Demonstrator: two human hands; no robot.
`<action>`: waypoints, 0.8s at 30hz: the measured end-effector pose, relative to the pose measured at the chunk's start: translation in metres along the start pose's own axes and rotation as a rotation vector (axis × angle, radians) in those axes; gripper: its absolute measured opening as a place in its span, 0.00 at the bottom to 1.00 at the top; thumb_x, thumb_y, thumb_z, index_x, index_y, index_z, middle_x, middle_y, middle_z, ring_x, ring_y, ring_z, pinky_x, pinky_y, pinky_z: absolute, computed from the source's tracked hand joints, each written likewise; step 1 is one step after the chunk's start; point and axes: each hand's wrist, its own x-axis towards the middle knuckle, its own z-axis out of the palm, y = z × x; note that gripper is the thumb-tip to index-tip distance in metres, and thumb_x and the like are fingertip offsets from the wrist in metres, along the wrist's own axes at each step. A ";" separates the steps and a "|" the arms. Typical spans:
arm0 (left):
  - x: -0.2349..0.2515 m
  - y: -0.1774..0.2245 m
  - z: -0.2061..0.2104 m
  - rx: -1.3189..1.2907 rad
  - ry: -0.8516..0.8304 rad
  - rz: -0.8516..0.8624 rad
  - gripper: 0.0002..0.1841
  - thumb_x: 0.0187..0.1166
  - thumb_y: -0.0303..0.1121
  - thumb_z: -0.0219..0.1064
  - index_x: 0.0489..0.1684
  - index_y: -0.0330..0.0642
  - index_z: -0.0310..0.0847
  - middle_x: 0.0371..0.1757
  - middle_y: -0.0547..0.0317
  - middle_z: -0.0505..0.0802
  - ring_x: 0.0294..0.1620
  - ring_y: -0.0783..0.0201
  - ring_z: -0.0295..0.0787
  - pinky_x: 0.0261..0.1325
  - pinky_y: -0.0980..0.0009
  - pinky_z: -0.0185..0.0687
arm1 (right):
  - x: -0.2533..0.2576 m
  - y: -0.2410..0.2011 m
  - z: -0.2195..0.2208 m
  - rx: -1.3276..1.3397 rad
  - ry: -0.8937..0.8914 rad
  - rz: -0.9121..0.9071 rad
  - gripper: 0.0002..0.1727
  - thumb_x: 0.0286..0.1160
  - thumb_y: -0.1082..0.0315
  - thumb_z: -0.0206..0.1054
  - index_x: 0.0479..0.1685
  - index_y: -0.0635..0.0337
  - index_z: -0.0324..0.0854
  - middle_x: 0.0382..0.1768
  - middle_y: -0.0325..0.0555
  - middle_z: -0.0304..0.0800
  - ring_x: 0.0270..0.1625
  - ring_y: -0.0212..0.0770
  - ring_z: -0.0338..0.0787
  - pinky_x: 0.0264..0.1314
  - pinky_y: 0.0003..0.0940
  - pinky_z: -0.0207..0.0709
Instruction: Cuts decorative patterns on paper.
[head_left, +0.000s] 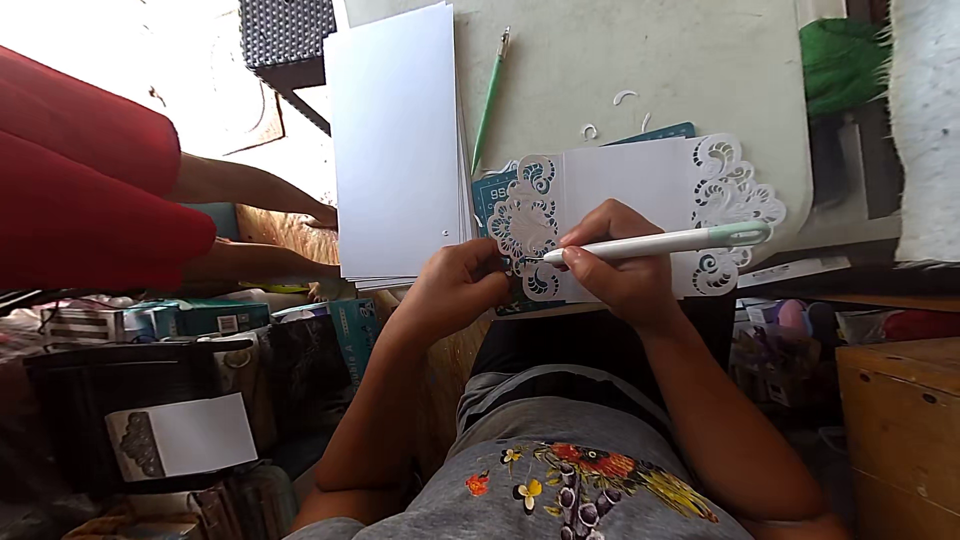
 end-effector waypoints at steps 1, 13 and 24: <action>-0.002 0.001 0.002 -0.058 0.001 0.001 0.11 0.77 0.23 0.57 0.51 0.37 0.82 0.39 0.63 0.94 0.33 0.76 0.92 0.39 0.78 0.91 | 0.000 0.000 0.000 0.001 0.000 0.001 0.03 0.68 0.79 0.65 0.38 0.64 0.81 0.36 0.34 0.89 0.37 0.21 0.88 0.42 0.18 0.86; -0.005 -0.002 0.016 -0.295 0.071 -0.040 0.06 0.81 0.19 0.65 0.48 0.37 0.83 0.39 0.63 0.95 0.35 0.74 0.93 0.42 0.78 0.92 | 0.000 0.000 0.001 -0.016 -0.036 -0.012 0.04 0.67 0.80 0.66 0.38 0.66 0.81 0.35 0.36 0.90 0.36 0.19 0.87 0.40 0.15 0.83; -0.009 -0.004 0.008 -0.341 0.090 -0.037 0.07 0.83 0.21 0.63 0.51 0.36 0.86 0.40 0.61 0.95 0.37 0.72 0.94 0.44 0.76 0.93 | 0.000 -0.001 -0.001 0.053 0.037 0.044 0.06 0.69 0.80 0.64 0.39 0.60 0.81 0.36 0.33 0.90 0.37 0.23 0.90 0.41 0.21 0.87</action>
